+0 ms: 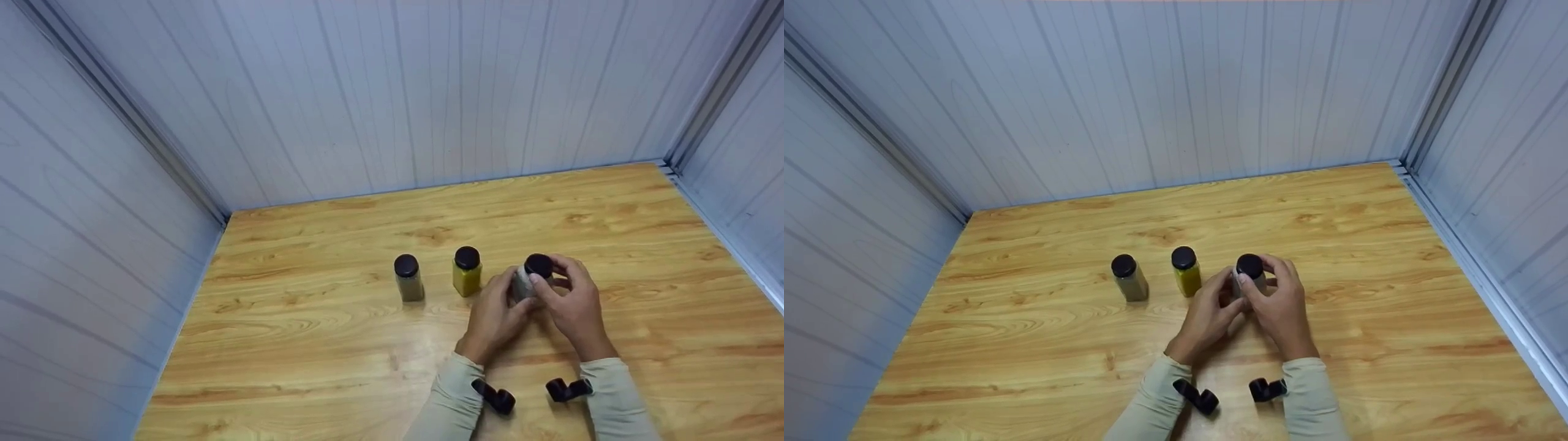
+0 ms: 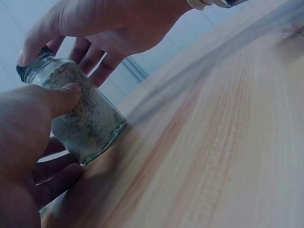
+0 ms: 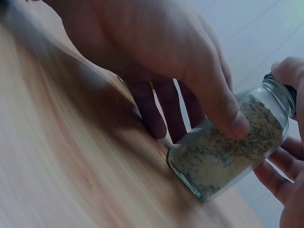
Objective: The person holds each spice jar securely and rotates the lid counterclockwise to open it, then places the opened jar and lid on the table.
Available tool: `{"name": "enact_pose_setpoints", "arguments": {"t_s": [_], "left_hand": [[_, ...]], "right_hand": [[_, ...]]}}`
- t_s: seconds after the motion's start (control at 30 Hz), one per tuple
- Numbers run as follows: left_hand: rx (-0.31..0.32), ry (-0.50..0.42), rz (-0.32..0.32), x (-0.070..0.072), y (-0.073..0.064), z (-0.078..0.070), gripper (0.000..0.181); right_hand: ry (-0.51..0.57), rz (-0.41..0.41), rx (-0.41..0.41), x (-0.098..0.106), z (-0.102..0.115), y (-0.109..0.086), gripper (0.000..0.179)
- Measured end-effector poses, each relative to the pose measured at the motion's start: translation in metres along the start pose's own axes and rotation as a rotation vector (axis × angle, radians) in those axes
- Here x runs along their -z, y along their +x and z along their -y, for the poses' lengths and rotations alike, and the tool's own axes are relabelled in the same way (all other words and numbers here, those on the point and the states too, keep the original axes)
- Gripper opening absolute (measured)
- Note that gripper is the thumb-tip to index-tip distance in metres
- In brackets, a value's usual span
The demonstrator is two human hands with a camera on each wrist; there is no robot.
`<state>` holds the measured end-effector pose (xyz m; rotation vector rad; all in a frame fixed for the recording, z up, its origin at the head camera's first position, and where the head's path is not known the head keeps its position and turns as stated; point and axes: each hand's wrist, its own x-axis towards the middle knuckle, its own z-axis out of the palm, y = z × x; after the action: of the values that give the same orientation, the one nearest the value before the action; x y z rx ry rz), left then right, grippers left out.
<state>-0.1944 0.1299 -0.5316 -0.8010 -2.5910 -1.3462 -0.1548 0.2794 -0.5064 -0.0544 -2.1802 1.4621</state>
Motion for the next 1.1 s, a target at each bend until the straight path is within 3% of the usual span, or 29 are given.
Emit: {"name": "enact_pose_setpoints", "arguments": {"t_s": [0.3, 0.5, 0.87, 1.1], "left_hand": [[0.021, 0.026, 0.016, 0.0, 0.001, -0.002, 0.058], [0.011, 0.025, 0.003, 0.0, 0.001, -0.001, 0.058], [0.032, 0.034, 0.01, -0.001, 0.003, -0.002, 0.056], [0.017, 0.044, 0.004, 0.0, 0.002, 0.0, 0.057]], "right_hand": [[-0.001, 0.057, -0.027, 0.007, 0.013, -0.002, 0.051], [0.008, 0.077, -0.048, 0.007, 0.005, 0.001, 0.046], [-0.11, 0.026, -0.1, 0.003, 0.019, 0.003, 0.056], [-0.107, 0.098, -0.065, 0.006, 0.016, 0.004, 0.049]]}}
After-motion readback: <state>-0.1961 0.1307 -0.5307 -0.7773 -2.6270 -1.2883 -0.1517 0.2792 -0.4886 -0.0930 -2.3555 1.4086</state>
